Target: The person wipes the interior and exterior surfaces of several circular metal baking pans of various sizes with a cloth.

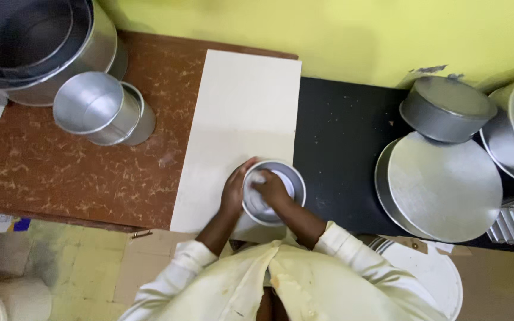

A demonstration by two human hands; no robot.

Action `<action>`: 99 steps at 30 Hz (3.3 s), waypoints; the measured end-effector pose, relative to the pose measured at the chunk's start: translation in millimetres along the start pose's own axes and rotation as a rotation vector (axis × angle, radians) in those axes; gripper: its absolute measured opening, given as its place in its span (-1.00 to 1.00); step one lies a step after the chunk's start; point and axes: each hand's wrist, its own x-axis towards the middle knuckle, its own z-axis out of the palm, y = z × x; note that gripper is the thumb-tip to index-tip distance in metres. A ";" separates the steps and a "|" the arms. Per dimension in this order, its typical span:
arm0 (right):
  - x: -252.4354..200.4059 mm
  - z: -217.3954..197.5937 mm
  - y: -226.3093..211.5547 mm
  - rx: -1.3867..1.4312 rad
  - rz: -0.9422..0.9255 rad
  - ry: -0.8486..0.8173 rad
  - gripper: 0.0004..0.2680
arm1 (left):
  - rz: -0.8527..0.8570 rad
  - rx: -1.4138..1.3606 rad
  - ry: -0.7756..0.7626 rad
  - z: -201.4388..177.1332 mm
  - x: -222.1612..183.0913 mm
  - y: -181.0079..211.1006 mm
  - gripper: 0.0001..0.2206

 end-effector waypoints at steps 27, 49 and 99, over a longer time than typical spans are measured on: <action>5.2 -67.8 -82.6 -1.404 -0.904 -0.222 -0.87 | 0.203 0.665 0.011 20.2 32.5 -8.2 -0.66; -40.9 -102.2 -77.0 -0.763 -0.062 -0.644 -0.25 | 0.214 0.841 0.104 31.6 3.4 25.6 -0.60; -83.7 -105.3 -92.1 -0.508 -1.038 1.062 -0.54 | -0.107 -0.708 -0.111 130.6 -33.1 171.2 -0.51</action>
